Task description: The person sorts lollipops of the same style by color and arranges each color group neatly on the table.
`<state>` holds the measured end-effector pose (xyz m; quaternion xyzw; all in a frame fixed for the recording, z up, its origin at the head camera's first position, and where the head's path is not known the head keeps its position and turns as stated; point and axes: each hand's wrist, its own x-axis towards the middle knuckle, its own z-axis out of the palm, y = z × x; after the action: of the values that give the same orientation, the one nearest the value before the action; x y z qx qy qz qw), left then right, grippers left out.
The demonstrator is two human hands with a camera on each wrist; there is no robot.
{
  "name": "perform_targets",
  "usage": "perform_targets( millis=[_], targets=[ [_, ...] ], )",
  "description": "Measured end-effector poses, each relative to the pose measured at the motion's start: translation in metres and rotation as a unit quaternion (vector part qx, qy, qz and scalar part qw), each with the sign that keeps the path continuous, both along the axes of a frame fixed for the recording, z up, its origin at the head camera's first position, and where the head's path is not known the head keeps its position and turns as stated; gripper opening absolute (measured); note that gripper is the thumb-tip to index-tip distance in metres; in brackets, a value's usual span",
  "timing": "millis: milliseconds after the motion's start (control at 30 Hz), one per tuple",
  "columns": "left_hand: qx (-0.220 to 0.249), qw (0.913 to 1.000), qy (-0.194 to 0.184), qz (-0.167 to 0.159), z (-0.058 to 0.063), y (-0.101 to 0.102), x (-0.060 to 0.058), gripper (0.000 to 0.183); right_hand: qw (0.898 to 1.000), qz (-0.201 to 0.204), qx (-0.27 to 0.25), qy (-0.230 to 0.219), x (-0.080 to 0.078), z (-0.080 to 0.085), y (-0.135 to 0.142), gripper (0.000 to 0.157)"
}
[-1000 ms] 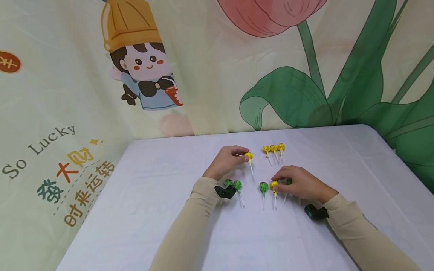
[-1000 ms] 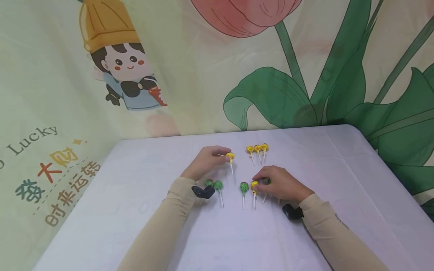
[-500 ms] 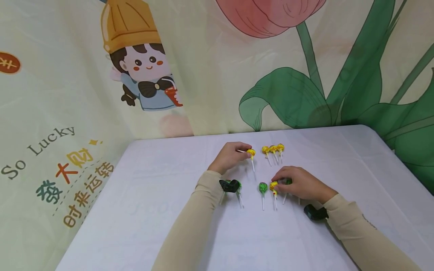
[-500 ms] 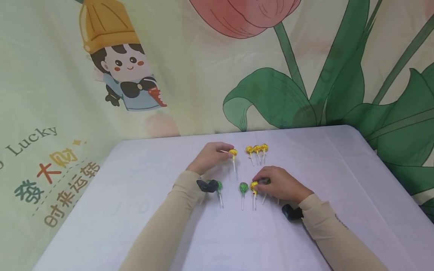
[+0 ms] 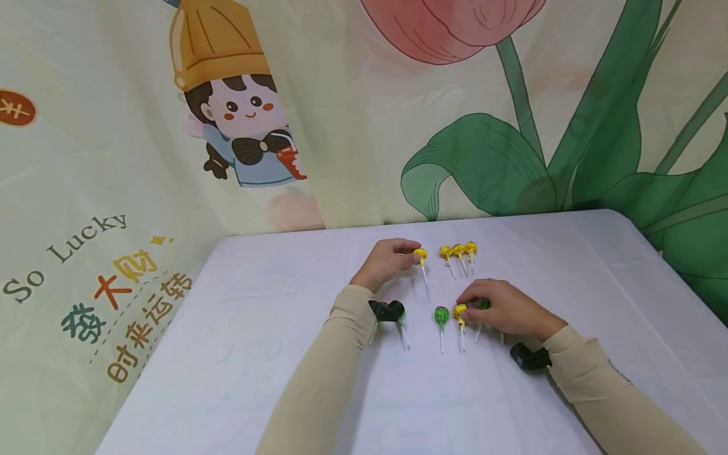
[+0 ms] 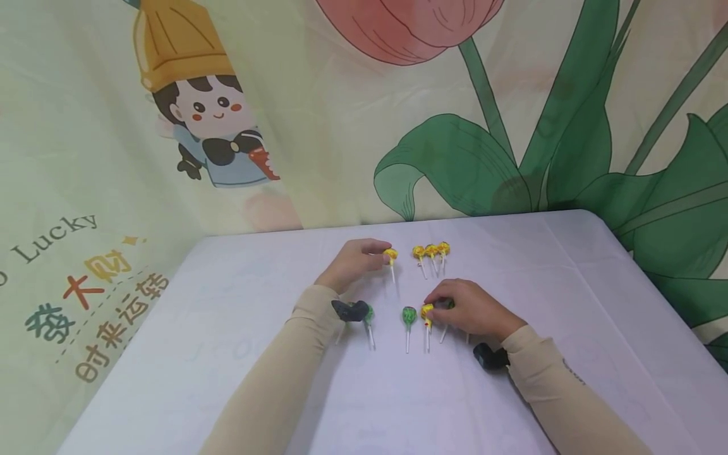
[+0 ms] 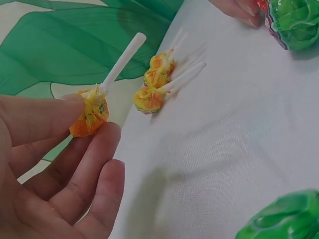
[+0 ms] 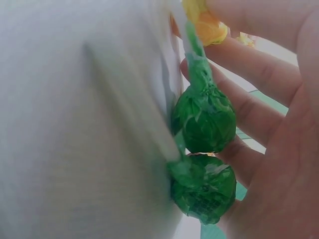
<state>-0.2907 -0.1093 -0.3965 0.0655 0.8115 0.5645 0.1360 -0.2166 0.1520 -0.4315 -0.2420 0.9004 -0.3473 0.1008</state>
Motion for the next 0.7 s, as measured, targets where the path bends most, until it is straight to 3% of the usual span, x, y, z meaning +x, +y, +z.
perform_targets(
  millis=[133,400,700],
  targets=[
    [-0.003,1.0,0.004,0.001,-0.002,0.001,-0.001,0.033,1.0,0.0,-0.002,-0.004,-0.001,-0.001,0.001,0.02],
    [-0.066,0.9966,0.044,0.019,-0.005,0.004,-0.007,0.029,1.0,0.001,-0.002,-0.008,-0.004,0.0,0.0,0.021],
    [-0.081,0.9963,0.026,0.017,-0.006,0.009,-0.015,0.031,1.0,-0.003,0.002,-0.016,-0.002,0.001,0.002,0.021]
  ],
)
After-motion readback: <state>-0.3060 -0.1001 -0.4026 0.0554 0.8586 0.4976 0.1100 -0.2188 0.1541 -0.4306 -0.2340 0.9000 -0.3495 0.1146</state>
